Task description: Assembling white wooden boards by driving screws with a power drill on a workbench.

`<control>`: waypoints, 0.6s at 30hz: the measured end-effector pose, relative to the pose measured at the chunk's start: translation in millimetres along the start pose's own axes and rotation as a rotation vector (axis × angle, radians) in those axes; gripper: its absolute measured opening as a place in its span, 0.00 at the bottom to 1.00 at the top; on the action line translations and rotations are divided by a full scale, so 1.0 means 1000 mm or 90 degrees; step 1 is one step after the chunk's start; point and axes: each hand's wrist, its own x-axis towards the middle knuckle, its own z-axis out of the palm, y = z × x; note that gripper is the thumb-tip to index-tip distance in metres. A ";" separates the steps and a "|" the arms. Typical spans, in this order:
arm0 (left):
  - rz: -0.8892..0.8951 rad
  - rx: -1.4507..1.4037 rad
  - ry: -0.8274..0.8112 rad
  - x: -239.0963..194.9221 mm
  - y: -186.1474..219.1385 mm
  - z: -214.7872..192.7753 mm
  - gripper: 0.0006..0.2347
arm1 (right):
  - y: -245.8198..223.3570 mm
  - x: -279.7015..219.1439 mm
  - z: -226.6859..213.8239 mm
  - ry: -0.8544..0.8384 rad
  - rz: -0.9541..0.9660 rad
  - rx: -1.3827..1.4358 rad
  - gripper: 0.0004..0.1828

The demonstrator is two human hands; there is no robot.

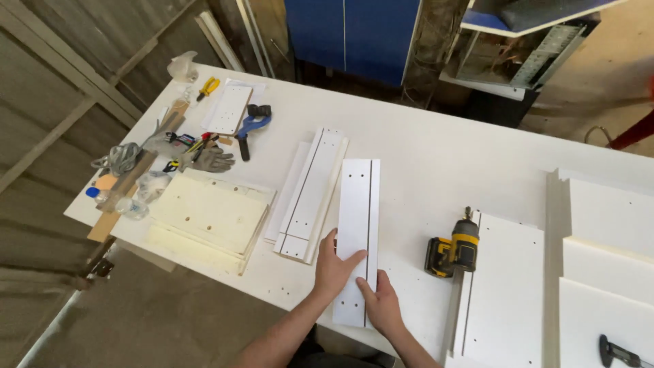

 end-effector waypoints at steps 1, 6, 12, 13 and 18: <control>0.002 -0.003 0.001 0.001 0.012 -0.011 0.42 | 0.004 0.009 0.016 0.001 -0.003 -0.002 0.25; 0.012 0.067 0.037 0.050 -0.007 -0.065 0.54 | -0.012 0.028 0.100 -0.057 -0.153 -0.059 0.18; 0.071 0.193 0.115 0.146 -0.056 -0.196 0.50 | -0.069 0.016 0.134 -0.246 -0.087 -0.076 0.31; 0.072 0.192 0.109 0.177 -0.088 -0.221 0.50 | -0.060 0.017 0.134 -0.241 -0.084 -0.076 0.31; 0.170 0.520 0.194 0.277 -0.187 -0.321 0.48 | -0.001 0.017 0.120 -0.082 0.143 -0.111 0.26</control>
